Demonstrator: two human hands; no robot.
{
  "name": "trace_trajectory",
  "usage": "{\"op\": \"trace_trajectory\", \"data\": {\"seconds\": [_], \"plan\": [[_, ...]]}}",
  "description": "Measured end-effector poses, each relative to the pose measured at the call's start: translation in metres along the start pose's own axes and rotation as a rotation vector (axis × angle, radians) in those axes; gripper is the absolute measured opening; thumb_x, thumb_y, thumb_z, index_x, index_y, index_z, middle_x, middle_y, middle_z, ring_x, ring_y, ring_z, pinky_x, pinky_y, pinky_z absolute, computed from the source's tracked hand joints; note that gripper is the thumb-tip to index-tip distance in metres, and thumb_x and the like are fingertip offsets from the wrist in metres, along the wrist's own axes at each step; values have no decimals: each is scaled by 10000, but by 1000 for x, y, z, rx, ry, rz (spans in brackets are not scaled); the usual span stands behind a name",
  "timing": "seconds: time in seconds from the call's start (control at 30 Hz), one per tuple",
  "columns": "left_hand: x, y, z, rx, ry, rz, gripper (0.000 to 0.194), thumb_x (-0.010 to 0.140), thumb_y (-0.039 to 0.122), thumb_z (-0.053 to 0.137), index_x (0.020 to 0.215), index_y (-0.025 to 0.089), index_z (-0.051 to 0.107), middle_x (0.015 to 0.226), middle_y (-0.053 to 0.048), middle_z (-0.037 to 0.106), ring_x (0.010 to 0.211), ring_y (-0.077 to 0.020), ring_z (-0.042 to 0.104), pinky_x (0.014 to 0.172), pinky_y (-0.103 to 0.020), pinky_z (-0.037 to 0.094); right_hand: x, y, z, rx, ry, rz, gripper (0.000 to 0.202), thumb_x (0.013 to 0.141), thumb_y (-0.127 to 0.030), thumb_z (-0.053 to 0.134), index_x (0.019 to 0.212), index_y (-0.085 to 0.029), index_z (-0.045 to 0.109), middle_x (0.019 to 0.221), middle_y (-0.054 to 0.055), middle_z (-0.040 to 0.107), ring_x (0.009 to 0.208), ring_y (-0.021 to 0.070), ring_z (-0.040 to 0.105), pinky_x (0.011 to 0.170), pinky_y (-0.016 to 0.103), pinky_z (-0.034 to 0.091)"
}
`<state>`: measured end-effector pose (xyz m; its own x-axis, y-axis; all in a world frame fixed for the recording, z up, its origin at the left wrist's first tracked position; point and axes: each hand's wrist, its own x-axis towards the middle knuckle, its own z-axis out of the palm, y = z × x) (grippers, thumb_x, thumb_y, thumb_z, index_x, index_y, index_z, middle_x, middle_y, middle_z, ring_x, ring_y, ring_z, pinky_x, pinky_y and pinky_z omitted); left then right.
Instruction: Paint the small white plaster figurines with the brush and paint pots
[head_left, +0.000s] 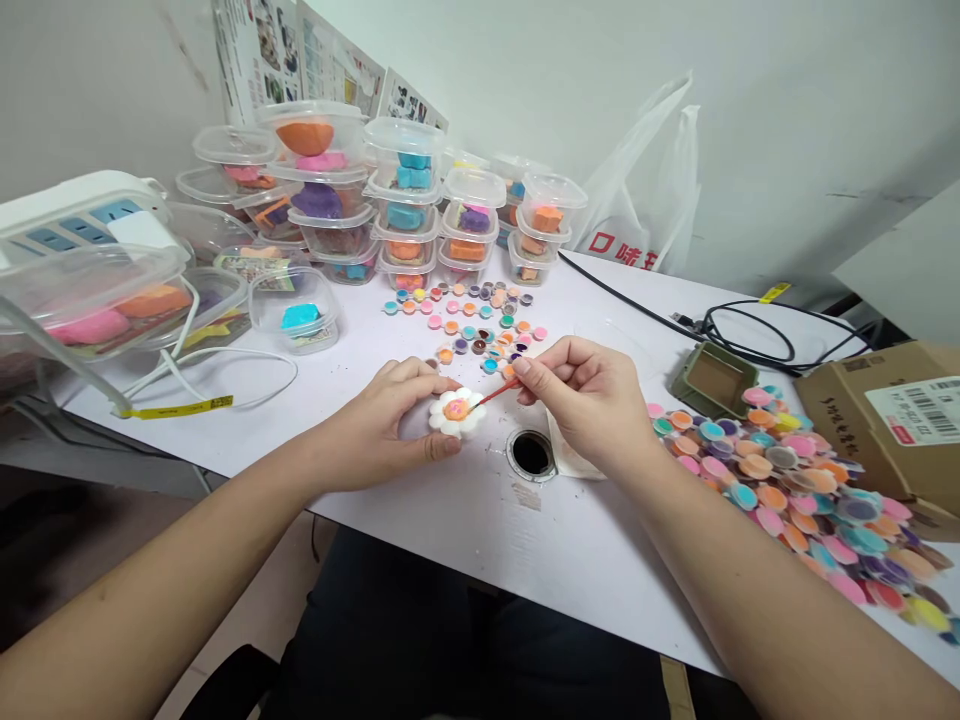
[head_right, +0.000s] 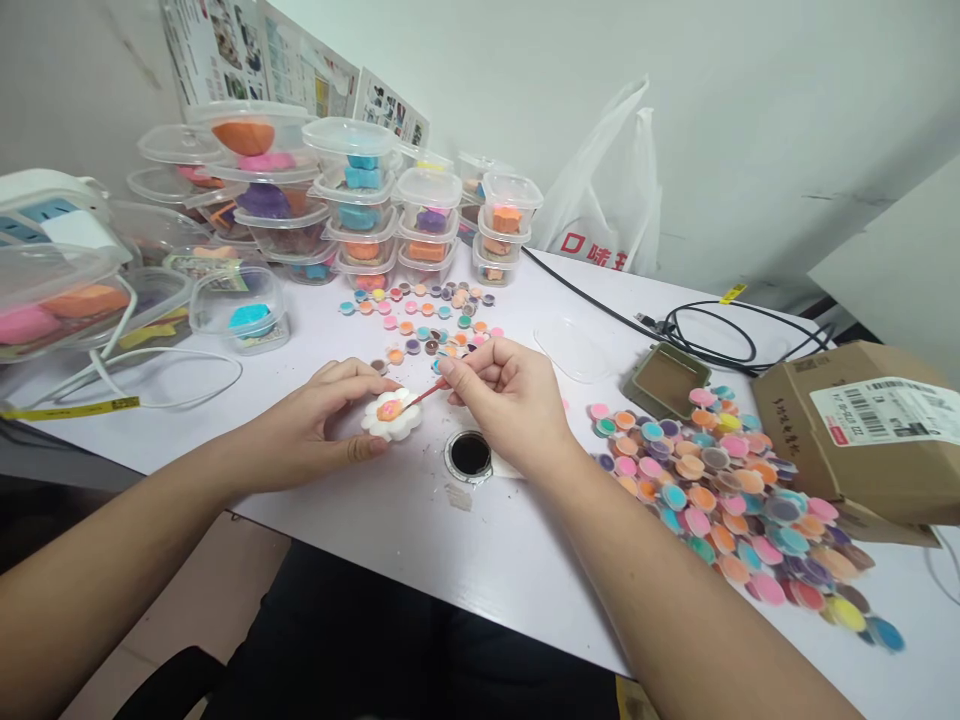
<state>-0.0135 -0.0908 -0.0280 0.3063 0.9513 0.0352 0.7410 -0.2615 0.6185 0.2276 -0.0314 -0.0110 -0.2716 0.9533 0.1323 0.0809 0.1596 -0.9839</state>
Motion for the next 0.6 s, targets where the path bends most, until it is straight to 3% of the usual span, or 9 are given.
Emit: {"op": "trace_trajectory", "data": {"seconds": [0.3, 0.4, 0.53, 0.6], "plan": [[-1, 8, 7, 161, 18, 19, 642, 879, 608, 633, 1397, 232, 581, 1313, -117, 538, 1262, -318, 484, 1089, -508, 441, -1, 1, -1, 36, 68, -73, 341, 799, -483, 835, 760, -179, 686, 669, 31, 742, 611, 119, 696, 582, 215, 537], [-2, 6, 2, 174, 97, 23, 664, 859, 556, 655, 1411, 200, 560, 1327, -128, 517, 1268, -321, 482, 1098, -499, 440, -2, 1, 1, 20, 92, -79, 338, 818, -481, 818, 757, -177, 685, 668, 32, 739, 615, 122, 698, 593, 221, 547], [12, -9, -11, 242, 302, -57, 438, 916, 411, 547, 1291, 195, 612, 1230, -112, 560, 1220, -303, 516, 1093, -497, 436, 1, 2, 5, -24, 121, -114, 333, 835, -484, 798, 779, -178, 679, 709, 49, 754, 663, 150, 719, 624, 257, 563], [24, -18, -15, 315, 271, -108, 470, 909, 465, 554, 1279, 182, 616, 1202, -125, 572, 1194, -331, 526, 1054, -519, 453, 4, 5, 8, -56, 136, -153, 320, 845, -482, 788, 802, -185, 677, 732, 51, 758, 689, 163, 724, 651, 282, 568]]}}
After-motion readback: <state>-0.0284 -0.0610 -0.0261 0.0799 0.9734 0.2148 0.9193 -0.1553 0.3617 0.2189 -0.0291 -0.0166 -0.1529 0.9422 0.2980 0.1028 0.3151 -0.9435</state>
